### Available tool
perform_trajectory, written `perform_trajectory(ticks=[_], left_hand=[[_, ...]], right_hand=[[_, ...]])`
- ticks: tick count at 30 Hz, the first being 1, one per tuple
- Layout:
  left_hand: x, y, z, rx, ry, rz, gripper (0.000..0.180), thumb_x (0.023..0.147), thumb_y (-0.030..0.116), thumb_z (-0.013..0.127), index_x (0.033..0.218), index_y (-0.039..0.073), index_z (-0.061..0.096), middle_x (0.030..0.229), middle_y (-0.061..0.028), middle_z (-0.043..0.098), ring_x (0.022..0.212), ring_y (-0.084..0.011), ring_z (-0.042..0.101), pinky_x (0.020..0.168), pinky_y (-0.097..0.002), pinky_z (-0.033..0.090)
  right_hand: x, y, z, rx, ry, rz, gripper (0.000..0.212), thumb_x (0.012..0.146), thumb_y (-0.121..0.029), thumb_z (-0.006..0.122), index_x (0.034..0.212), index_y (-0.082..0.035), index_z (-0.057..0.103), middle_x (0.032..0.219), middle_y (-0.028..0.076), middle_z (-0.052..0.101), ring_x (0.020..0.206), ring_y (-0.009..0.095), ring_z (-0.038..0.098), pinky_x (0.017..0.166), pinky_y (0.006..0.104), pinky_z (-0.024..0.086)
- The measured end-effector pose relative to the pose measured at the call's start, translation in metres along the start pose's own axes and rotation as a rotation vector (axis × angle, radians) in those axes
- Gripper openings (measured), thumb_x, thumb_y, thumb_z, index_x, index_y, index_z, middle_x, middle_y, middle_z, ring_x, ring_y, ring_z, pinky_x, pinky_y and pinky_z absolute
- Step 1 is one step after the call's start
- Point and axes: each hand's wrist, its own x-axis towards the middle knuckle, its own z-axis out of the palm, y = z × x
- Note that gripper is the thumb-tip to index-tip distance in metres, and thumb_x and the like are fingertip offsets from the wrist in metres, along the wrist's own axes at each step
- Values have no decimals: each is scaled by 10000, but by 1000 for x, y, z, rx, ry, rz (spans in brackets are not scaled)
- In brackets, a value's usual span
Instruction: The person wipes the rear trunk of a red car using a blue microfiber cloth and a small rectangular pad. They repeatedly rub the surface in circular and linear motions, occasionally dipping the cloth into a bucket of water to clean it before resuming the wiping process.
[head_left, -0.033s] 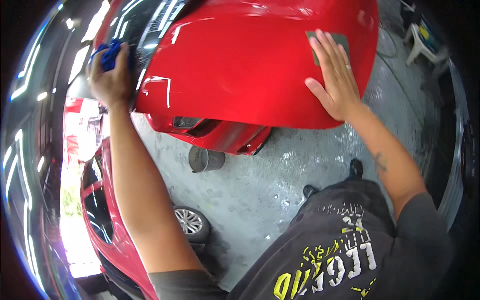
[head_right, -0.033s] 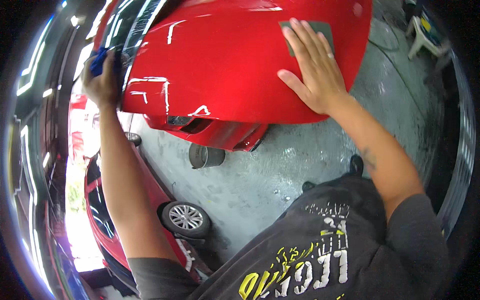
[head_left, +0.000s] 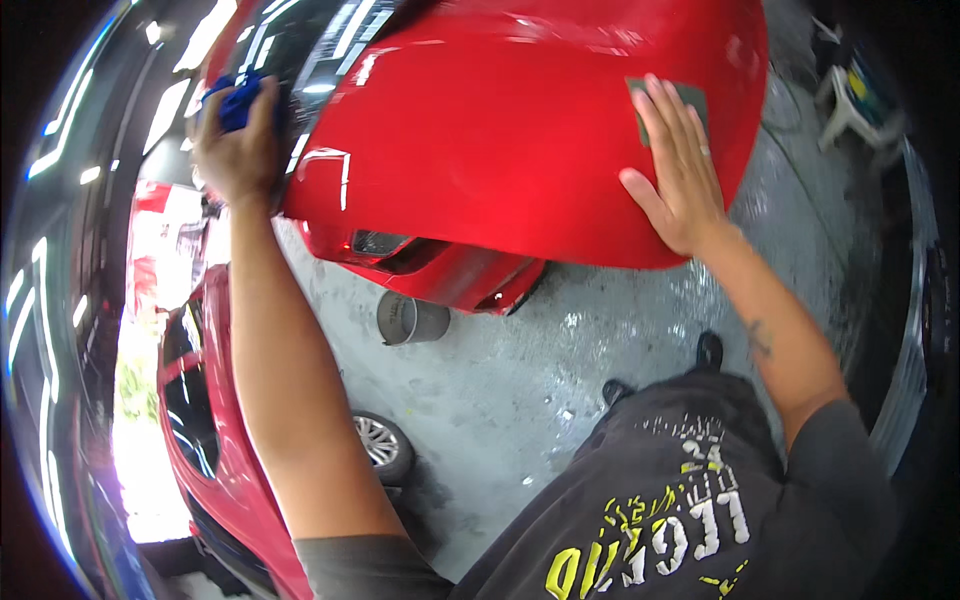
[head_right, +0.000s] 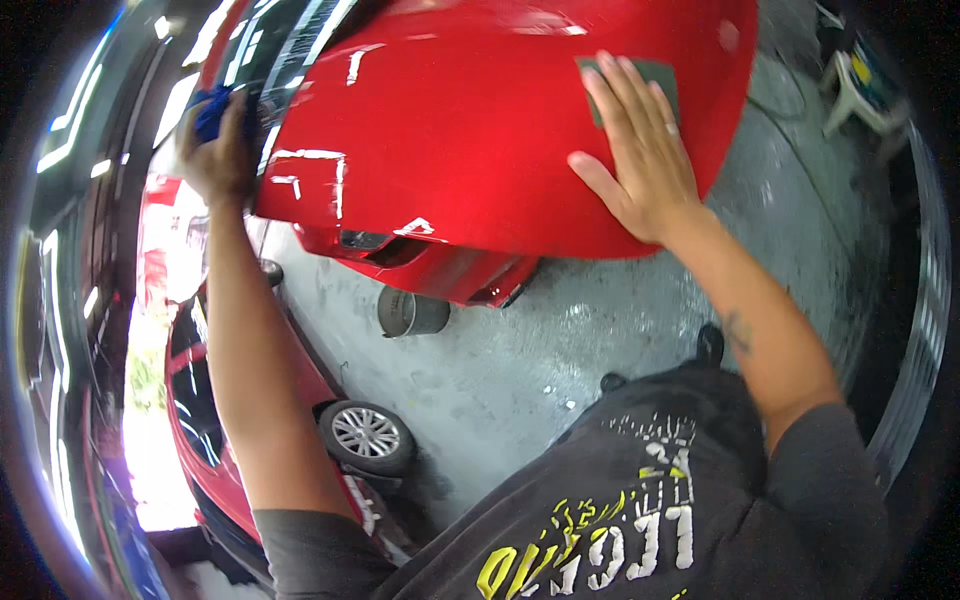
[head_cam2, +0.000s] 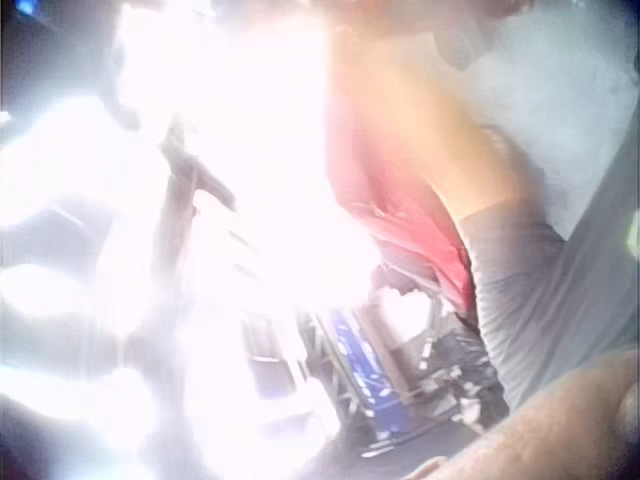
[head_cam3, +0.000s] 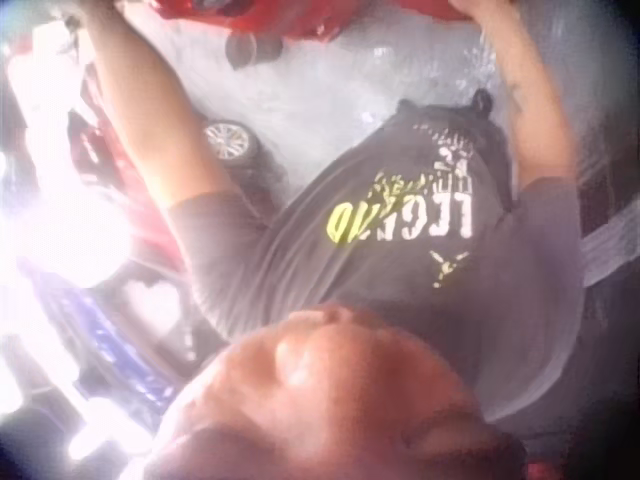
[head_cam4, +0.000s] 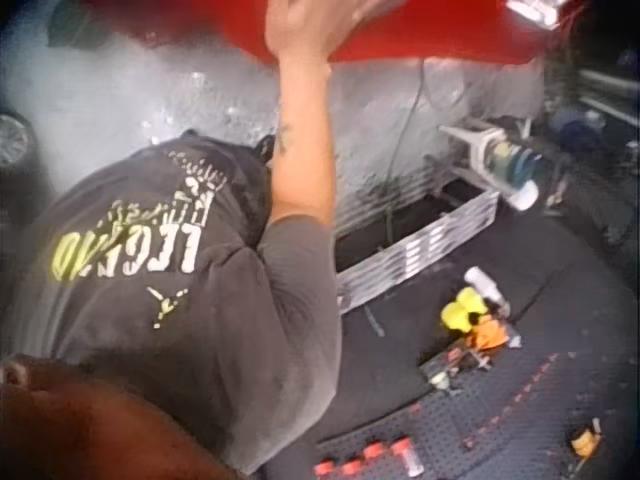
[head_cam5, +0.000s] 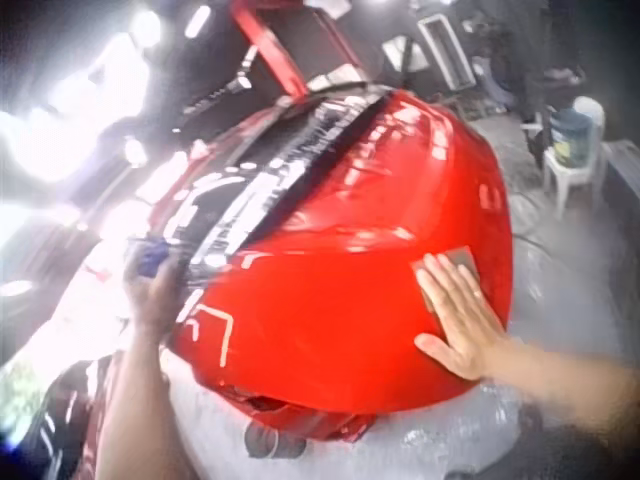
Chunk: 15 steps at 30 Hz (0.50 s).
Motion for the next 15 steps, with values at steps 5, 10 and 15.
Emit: perform_trajectory(ticks=[5, 10, 15], left_hand=[[-13, 32, -12, 1, 30, 5, 509, 813, 545, 926, 1107, 138, 837, 1137, -206, 785, 1006, -394, 777, 866, -505, 619], [-12, 52, -20, 108, 8, 2, 482, 796, 548, 908, 1198, 289, 845, 1224, -200, 761, 1089, -438, 767, 934, -544, 629], [-10, 53, -15, 120, -26, 79, 599, 796, 675, 904, 1163, 203, 853, 1329, -200, 730, 1176, -427, 750, 1005, -535, 608]], right_hand=[[-1, -6, -6, 27, -33, 1, 820, 1143, -426, 566, 1791, -38, 246, 1862, 211, 258, 1740, 409, 193, 1394, 604, 141], [-5, -27, -8, 70, -77, -30, 867, 1175, -555, 426, 1776, 37, 226, 1861, 273, 211, 1738, 461, 161, 1387, 636, 116], [-6, -60, -23, 66, -303, -250, 986, 1126, -719, 410, 1761, 26, 285, 1833, 268, 296, 1724, 449, 228, 1383, 637, 149]])
